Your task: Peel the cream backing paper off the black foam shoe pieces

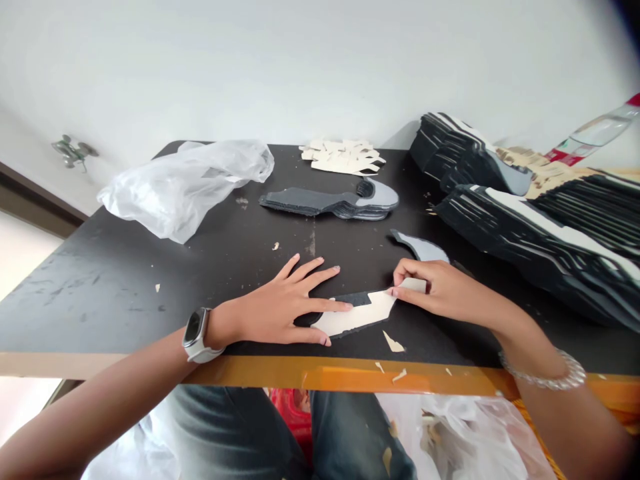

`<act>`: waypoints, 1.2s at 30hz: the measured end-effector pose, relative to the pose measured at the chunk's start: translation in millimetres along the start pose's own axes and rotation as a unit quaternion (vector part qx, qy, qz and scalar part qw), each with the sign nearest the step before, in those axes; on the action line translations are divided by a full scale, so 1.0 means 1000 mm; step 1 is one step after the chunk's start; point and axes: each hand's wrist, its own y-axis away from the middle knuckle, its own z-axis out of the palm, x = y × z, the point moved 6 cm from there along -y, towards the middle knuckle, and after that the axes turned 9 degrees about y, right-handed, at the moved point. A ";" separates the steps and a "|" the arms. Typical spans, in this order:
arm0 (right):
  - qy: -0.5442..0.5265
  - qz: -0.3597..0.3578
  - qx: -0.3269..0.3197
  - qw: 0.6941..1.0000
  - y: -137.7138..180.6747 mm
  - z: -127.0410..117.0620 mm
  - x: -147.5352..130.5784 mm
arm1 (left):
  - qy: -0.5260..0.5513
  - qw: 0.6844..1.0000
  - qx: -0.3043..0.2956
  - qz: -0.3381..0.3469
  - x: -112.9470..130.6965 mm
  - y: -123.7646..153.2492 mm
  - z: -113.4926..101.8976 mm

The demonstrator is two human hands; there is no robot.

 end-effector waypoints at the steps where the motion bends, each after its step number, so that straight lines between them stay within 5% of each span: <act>1: -0.006 0.001 -0.005 1.000 0.000 0.000 0.001 | 0.001 1.000 0.000 -0.001 0.000 0.000 0.000; 13: -0.017 0.089 0.033 0.995 0.002 -0.003 0.014 | -0.009 1.000 -0.001 0.001 0.000 0.000 0.000; 20: -0.121 0.067 -0.010 0.990 0.009 -0.005 0.022 | -0.012 1.000 0.000 -0.001 0.001 0.000 0.000; 30: -0.104 0.087 -0.020 0.991 0.005 0.000 0.027 | -0.013 1.000 0.008 0.001 0.000 0.001 0.000; 36: -0.010 0.157 0.080 0.984 0.004 -0.003 0.061 | -0.002 1.000 0.025 0.004 0.000 0.003 0.001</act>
